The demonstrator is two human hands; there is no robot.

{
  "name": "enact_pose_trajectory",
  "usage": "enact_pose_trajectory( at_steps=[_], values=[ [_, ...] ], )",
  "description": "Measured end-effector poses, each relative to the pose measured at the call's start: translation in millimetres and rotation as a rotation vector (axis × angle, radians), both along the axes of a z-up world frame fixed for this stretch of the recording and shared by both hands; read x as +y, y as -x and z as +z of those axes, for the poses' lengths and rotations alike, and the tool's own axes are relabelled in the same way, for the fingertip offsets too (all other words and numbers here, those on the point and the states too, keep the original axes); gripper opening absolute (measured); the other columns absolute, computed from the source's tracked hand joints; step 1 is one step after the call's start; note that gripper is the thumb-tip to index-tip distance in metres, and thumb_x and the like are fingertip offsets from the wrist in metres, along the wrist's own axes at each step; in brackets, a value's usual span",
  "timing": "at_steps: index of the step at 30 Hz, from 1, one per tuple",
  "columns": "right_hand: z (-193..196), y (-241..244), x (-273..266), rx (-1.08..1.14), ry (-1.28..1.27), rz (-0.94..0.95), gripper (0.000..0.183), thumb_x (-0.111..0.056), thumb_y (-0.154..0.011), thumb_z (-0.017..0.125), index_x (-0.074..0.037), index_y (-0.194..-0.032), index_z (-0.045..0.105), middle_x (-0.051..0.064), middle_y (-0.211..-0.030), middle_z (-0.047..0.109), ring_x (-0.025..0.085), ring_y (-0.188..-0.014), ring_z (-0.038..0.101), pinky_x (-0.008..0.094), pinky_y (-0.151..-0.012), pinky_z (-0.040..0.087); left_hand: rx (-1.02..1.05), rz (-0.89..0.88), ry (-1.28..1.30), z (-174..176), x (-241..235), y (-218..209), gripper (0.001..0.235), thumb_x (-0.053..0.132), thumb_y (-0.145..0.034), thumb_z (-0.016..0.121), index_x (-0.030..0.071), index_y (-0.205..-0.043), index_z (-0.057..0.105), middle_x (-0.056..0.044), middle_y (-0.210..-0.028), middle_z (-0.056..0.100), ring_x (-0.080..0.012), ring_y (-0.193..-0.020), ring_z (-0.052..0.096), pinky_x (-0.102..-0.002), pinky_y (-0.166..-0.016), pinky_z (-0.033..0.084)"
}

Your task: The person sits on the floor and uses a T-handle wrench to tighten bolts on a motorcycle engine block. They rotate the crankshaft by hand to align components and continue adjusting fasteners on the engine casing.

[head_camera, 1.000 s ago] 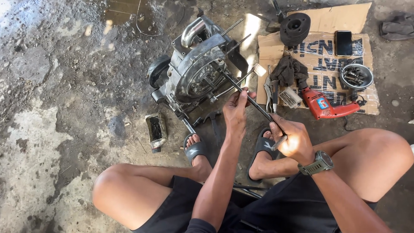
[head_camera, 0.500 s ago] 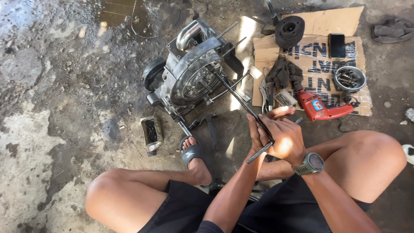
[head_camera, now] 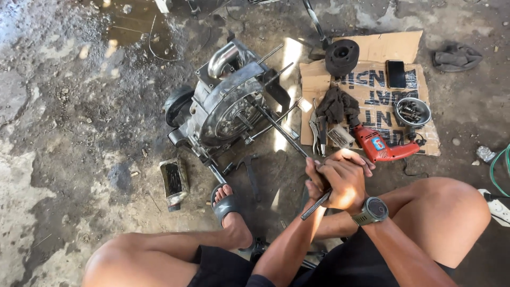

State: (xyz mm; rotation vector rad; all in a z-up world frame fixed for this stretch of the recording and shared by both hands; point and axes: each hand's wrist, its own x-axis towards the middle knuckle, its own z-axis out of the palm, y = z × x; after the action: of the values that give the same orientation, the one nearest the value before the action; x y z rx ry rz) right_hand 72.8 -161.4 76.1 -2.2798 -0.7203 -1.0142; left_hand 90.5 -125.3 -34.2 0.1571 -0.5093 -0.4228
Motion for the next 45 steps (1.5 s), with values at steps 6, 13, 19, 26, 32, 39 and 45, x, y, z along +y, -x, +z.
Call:
enact_pose_trajectory(
  at_steps=[6, 13, 19, 26, 32, 39, 45],
  values=[
    [-17.0, 4.8, 4.9, 0.040, -0.098, 0.030, 0.029, -0.032, -0.090, 0.067, -0.004, -0.083, 0.065, 0.012, -0.063, 0.060, 0.036, -0.054, 0.065, 0.036, -0.056, 0.054, -0.159, 0.227, -0.246, 48.6, 21.7, -2.0, 0.089, 0.069, -0.095, 0.015, -0.004, -0.104, 0.065, -0.018, -0.091, 0.067, -0.0266, -0.086, 0.066, -0.042, -0.099, 0.053],
    [3.2, 13.3, 22.9, 0.093, -0.310, 0.059, 0.025, -0.017, -0.094, 0.064, 0.000, -0.077, 0.062, 0.017, -0.066, 0.063, 0.040, -0.056, 0.066, 0.036, -0.058, 0.055, -0.148, 0.383, -0.007, 2.7, 6.3, -0.7, 0.071, 0.055, -0.113, 0.025, -0.008, -0.113, 0.057, -0.037, -0.093, 0.057, -0.0477, -0.072, 0.063, -0.047, -0.064, 0.055],
    [9.4, 17.9, 25.5, 0.185, -0.436, 0.020, 0.029, -0.014, -0.100, 0.057, 0.000, -0.075, 0.059, 0.017, -0.064, 0.062, 0.044, -0.059, 0.065, 0.036, -0.055, 0.053, -0.111, 0.322, -0.391, -10.7, 29.9, 1.2, 0.043, 0.052, -0.110, 0.031, 0.019, -0.127, 0.054, -0.017, -0.106, 0.066, -0.0258, -0.087, 0.063, -0.034, -0.081, 0.054],
    [2.9, 24.3, 30.1, 0.355, -0.675, 0.030, 0.037, -0.014, -0.107, 0.048, -0.001, -0.072, 0.055, 0.019, -0.052, 0.051, 0.036, -0.044, 0.059, 0.034, -0.046, 0.043, -0.081, 0.438, -0.867, 2.8, 47.4, 5.3, 0.046, 0.043, -0.111, 0.028, 0.012, -0.087, 0.051, 0.004, -0.079, 0.046, -0.0111, -0.072, 0.037, -0.028, -0.071, 0.035],
    [-34.4, 24.8, 20.5, 0.437, -0.742, -0.004, 0.041, -0.011, -0.108, 0.048, -0.001, -0.069, 0.049, 0.021, -0.048, 0.048, 0.022, -0.050, 0.059, 0.033, -0.045, 0.040, -0.317, 0.910, -1.403, -31.7, 32.6, 15.7, 0.052, 0.026, -0.112, 0.035, 0.004, -0.159, 0.035, -0.041, -0.100, 0.053, -0.0619, -0.094, 0.049, -0.062, -0.086, 0.039],
    [-43.1, 20.8, 28.5, 0.482, -0.850, -0.003, 0.043, -0.012, -0.110, 0.049, -0.005, -0.067, 0.049, 0.013, -0.049, 0.042, 0.010, -0.054, 0.046, 0.027, -0.047, 0.034, -0.145, 0.536, -1.649, -15.6, 49.5, 2.4, 0.058, 0.052, -0.108, 0.026, 0.021, -0.154, 0.041, -0.040, -0.091, 0.056, -0.0626, -0.098, 0.054, -0.059, -0.082, 0.038],
    [-57.7, 20.5, 19.7, 0.557, -0.901, 0.069, 0.045, -0.013, -0.114, 0.043, -0.011, -0.069, 0.050, 0.008, -0.049, 0.043, 0.009, -0.046, 0.038, 0.028, -0.050, 0.033, -0.025, 0.438, -1.570, 63.6, 72.6, 12.7, 0.065, 0.048, -0.109, 0.023, 0.002, -0.140, 0.057, -0.040, -0.097, 0.065, -0.0612, -0.092, 0.062, -0.062, -0.077, 0.046]
  ],
)
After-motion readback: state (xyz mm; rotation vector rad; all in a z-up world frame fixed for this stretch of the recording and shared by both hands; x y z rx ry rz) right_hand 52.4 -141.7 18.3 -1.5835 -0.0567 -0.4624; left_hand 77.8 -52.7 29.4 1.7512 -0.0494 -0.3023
